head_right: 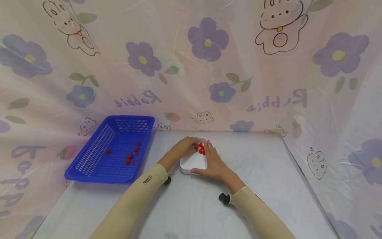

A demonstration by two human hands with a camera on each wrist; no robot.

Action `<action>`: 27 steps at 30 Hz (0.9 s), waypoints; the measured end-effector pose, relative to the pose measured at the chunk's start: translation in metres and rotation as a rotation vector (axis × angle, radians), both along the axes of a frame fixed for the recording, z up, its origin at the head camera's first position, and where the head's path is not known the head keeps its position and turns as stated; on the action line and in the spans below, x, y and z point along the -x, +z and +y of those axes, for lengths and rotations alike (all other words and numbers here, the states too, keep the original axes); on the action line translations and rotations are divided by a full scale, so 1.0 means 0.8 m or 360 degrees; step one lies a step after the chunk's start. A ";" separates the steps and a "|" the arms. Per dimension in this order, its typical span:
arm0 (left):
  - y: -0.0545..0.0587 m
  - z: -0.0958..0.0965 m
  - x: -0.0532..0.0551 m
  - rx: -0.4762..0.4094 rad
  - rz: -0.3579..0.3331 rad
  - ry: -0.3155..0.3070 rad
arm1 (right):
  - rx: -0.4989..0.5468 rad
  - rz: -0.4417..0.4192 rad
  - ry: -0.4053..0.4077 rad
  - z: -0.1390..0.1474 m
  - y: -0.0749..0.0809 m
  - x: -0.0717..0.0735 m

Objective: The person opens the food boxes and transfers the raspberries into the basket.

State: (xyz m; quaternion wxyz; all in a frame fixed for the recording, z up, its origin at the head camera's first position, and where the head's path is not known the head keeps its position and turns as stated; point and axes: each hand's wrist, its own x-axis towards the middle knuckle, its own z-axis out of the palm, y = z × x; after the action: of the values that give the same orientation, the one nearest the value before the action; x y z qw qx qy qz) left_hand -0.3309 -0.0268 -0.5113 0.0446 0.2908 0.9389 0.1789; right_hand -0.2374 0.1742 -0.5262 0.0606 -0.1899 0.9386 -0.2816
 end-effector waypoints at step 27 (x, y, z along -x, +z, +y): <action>0.011 -0.011 -0.015 -0.0289 -0.0202 0.0012 | -0.0014 -0.0030 -0.0028 -0.001 -0.001 -0.002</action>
State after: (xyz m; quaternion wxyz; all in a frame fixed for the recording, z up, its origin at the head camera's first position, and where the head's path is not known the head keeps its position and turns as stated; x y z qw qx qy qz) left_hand -0.3192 -0.0355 -0.5028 0.0769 0.2783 0.9151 0.2814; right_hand -0.2361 0.1731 -0.5267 0.0676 -0.1789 0.9408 -0.2799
